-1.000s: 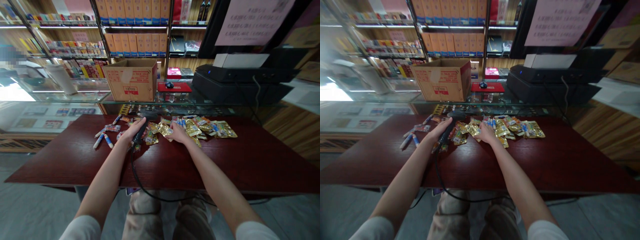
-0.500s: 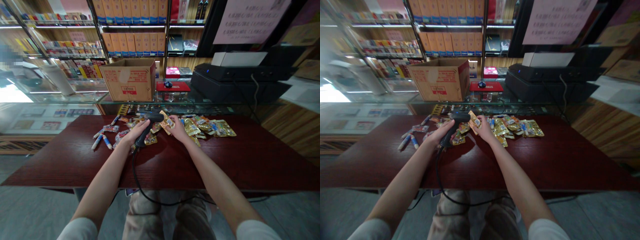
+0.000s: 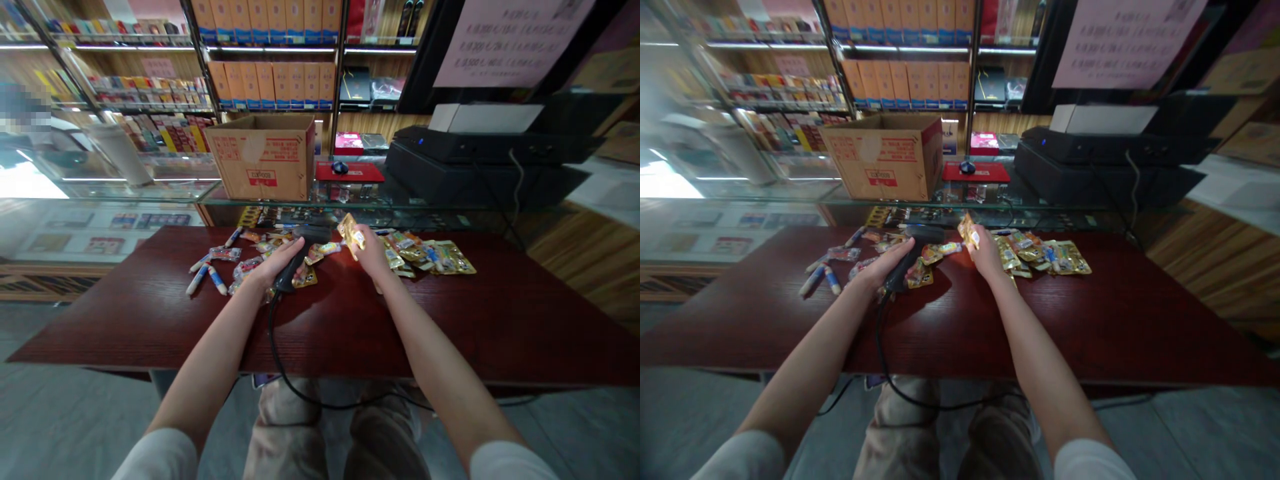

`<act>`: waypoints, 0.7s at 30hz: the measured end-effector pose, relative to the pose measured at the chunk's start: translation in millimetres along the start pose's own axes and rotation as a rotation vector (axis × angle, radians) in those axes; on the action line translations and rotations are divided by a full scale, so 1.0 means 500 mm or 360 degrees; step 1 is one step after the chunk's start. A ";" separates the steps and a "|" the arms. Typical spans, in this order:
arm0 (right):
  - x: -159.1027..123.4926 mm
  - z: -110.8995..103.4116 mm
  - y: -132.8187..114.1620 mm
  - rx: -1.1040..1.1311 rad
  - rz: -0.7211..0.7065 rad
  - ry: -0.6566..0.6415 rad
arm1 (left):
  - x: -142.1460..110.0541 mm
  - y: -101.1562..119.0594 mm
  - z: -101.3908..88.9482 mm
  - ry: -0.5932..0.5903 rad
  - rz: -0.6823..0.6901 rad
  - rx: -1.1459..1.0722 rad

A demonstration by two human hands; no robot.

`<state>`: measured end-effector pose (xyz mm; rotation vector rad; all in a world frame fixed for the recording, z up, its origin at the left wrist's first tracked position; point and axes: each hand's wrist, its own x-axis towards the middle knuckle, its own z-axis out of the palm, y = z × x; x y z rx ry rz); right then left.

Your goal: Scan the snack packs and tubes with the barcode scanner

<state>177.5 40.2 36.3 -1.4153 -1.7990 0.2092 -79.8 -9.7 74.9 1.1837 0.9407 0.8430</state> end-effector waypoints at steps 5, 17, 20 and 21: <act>0.011 -0.031 0.061 -0.0225 0.0132 0.0229 | 0.000 0.008 -0.022 0.0084 -0.0014 -0.0084; -0.015 -0.028 0.031 -0.0623 -0.0095 0.0083 | 0.013 0.008 -0.066 0.0483 -0.0041 -0.0098; -0.025 0.021 -0.005 -0.0563 -0.0407 -0.0334 | 0.009 0.010 -0.075 0.0517 -0.0054 -0.0138; -0.028 0.035 -0.014 -0.0573 -0.0439 -0.0423 | 0.007 0.012 -0.077 0.0530 -0.0058 -0.0153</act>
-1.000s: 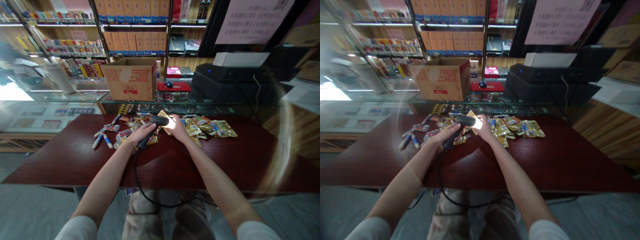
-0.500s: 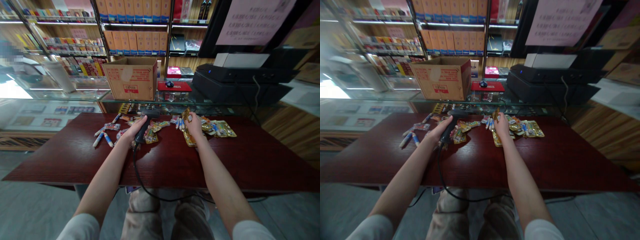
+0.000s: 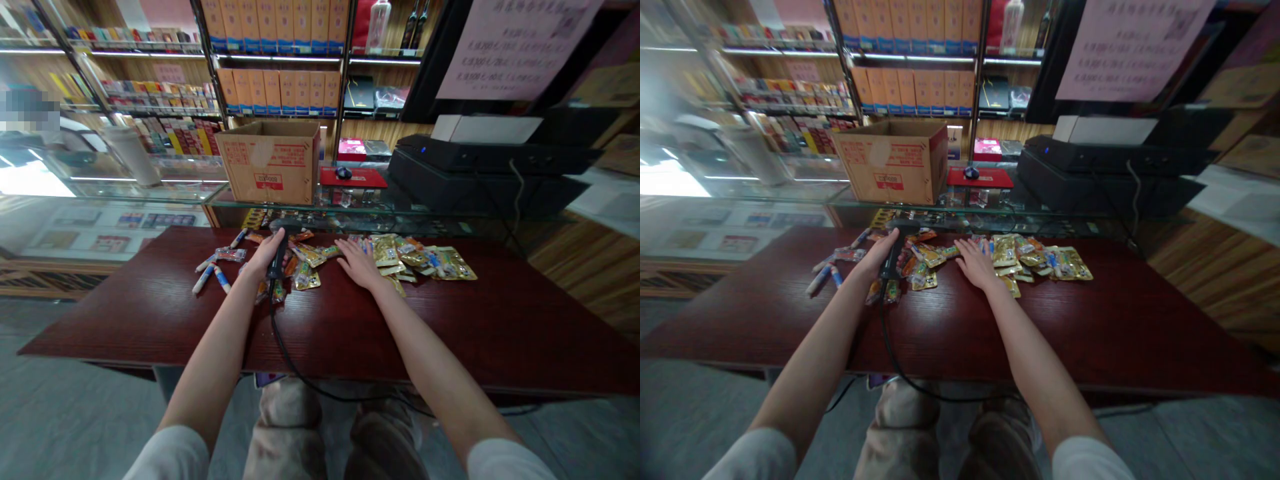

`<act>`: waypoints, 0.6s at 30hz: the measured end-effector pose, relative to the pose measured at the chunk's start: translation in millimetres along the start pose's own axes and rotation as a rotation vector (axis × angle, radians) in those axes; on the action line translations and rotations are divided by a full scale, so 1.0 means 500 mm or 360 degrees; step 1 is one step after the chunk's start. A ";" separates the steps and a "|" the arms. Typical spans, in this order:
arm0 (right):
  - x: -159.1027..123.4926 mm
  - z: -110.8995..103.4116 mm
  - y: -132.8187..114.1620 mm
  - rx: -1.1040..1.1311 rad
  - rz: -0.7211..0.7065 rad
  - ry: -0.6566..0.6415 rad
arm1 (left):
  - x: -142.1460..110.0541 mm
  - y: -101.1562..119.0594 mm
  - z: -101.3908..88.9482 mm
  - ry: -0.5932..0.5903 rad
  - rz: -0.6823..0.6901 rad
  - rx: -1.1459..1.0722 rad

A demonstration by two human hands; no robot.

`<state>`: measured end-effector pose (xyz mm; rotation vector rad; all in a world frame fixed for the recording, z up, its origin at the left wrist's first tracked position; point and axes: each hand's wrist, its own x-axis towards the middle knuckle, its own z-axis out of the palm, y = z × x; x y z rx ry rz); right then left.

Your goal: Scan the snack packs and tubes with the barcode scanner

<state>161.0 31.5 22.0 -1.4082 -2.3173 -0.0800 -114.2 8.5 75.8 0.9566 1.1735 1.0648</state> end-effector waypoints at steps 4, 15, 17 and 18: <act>0.005 0.022 -0.015 -0.0064 0.0020 -0.0072 | 0.000 0.002 -0.003 -0.0003 0.0018 -0.0009; 0.006 0.024 0.002 0.0357 0.0138 -0.0001 | -0.006 -0.003 0.033 0.0109 0.0029 0.0138; 0.008 0.026 0.008 0.0502 0.0189 0.0064 | -0.016 0.000 0.043 0.0078 0.0031 0.0150; 0.010 0.028 0.013 0.0565 0.0224 0.0117 | -0.020 0.000 0.049 0.0046 0.0035 0.0148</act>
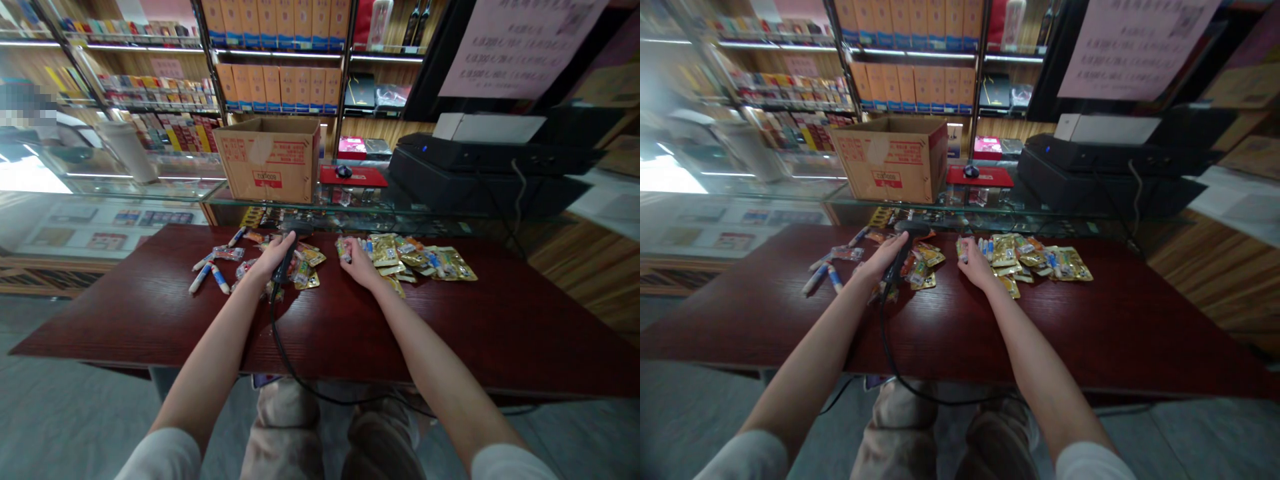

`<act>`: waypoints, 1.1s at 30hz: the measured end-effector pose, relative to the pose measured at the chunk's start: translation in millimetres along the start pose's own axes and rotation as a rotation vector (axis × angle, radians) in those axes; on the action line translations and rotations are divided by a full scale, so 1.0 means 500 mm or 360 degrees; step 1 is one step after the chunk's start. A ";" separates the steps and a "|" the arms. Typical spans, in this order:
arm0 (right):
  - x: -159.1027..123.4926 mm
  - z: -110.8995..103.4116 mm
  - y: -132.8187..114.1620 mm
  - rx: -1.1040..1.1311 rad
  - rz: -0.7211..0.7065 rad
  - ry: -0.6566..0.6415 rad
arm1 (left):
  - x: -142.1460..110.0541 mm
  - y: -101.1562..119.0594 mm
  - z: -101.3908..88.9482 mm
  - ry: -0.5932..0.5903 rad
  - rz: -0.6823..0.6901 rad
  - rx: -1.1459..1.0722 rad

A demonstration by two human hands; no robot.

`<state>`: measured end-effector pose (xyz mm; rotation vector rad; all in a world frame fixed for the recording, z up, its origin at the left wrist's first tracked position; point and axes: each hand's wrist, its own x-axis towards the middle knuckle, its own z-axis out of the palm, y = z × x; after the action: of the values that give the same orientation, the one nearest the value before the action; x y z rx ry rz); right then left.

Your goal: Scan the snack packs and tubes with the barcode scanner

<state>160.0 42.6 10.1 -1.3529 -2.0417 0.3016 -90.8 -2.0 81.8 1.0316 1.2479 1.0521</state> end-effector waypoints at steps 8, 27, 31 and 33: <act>0.022 0.004 0.040 0.0392 0.0003 0.0544 | -0.034 0.004 0.033 -0.0358 0.0096 0.0071; 0.015 0.003 0.027 0.0193 -0.0115 0.0414 | -0.019 -0.017 0.035 -0.0551 0.0127 0.0007; 0.019 -0.009 0.030 0.0216 -0.0089 0.0432 | -0.008 -0.012 0.015 -0.0469 0.0063 -0.0076; 0.019 -0.021 0.033 0.0126 -0.0040 0.0479 | 0.000 -0.010 0.003 -0.0405 0.0031 -0.0129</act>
<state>176.3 56.6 13.1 -1.2417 -1.7774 0.1547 -89.0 -3.0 77.0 1.0798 0.9836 0.9457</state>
